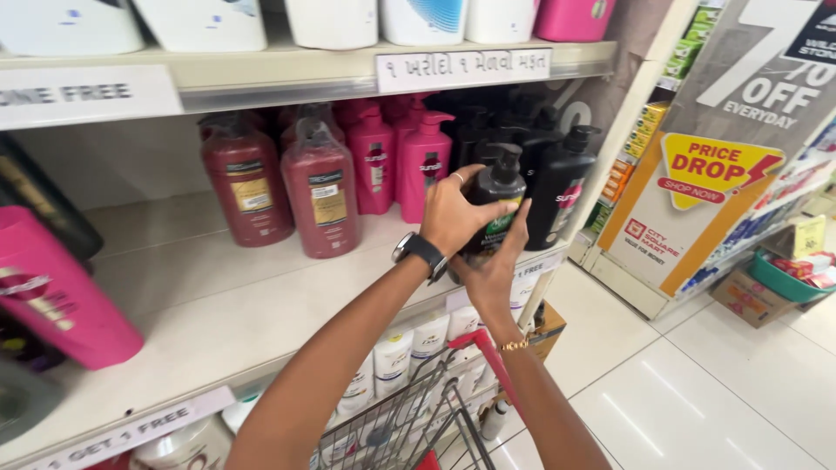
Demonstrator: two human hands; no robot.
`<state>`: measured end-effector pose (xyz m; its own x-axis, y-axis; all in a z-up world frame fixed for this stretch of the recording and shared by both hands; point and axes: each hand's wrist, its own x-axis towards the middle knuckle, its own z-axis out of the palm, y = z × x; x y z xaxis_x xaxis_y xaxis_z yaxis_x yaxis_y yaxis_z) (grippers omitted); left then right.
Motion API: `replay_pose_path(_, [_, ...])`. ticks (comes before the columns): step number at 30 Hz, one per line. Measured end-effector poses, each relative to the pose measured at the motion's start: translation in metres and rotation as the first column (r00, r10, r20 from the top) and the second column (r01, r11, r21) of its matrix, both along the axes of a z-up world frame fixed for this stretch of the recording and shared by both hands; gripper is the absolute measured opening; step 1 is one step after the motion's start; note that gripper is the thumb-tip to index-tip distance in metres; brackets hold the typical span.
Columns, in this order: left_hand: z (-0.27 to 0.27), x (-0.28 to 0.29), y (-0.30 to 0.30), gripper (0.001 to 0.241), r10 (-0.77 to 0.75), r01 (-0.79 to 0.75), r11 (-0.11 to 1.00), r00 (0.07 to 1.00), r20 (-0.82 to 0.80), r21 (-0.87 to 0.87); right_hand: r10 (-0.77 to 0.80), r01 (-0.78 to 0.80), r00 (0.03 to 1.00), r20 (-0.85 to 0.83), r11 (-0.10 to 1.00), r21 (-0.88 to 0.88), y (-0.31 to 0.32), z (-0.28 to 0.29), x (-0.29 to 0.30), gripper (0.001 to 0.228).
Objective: The person is selecting and placing various shampoo and conditioner bottles from the store shelf into a shopping cart.
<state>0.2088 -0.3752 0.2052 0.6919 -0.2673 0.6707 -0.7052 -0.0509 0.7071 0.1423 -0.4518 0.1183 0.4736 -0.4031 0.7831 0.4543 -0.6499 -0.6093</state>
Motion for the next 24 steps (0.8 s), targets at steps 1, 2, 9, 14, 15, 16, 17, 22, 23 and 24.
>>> replay_pose_path(1, [-0.004,0.007,-0.01,0.076,-0.008,0.008,1.0,1.0,0.001,0.001,-0.008,0.008,1.0,0.001,1.0,0.001,-0.01,-0.003,0.008,0.138])
replay_pose_path(2, [-0.008,0.015,-0.021,0.075,0.012,-0.012,1.0,1.0,-0.021,0.001,0.002,-0.002,1.0,-0.006,1.0,-0.001,-0.021,-0.006,0.015,0.137])
replay_pose_path(9, [-0.02,0.059,-0.065,0.075,0.079,-0.08,0.997,0.994,-0.078,-0.011,-0.033,0.031,0.999,-0.037,0.999,-0.04,-0.065,-0.021,0.058,0.133])
replay_pose_path(14, [-0.031,0.077,-0.082,0.076,0.06,-0.061,0.998,0.998,-0.031,-0.025,-0.089,0.087,0.996,-0.025,0.993,-0.075,-0.075,-0.029,0.069,0.133])
replay_pose_path(15, [-0.034,0.081,-0.085,0.077,0.051,-0.051,0.998,0.999,-0.002,-0.037,-0.105,0.104,0.994,-0.01,0.991,-0.081,-0.075,-0.031,0.071,0.132])
replay_pose_path(16, [-0.033,0.08,-0.085,0.077,0.057,-0.057,0.998,0.998,-0.005,-0.036,-0.099,0.098,0.995,-0.012,0.992,-0.08,-0.076,-0.032,0.073,0.132])
replay_pose_path(17, [-0.033,0.079,-0.085,0.077,0.087,-0.087,0.996,0.996,0.029,-0.03,-0.115,0.115,0.993,-0.001,0.99,-0.086,-0.076,-0.034,0.074,0.131])
replay_pose_path(22, [-0.035,0.082,-0.092,0.077,0.198,-0.2,0.98,0.975,0.096,0.014,-0.165,0.167,0.986,0.023,0.977,-0.131,-0.083,-0.038,0.079,0.127])
replay_pose_path(23, [-0.037,0.084,-0.095,0.078,0.218,-0.222,0.975,0.971,0.101,0.028,-0.182,0.182,0.983,0.016,0.973,-0.141,-0.084,-0.037,0.079,0.125])
replay_pose_path(24, [-0.039,0.086,-0.098,0.079,0.237,-0.243,0.969,0.966,0.106,0.042,-0.199,0.198,0.98,0.008,0.969,-0.151,-0.085,-0.035,0.078,0.124])
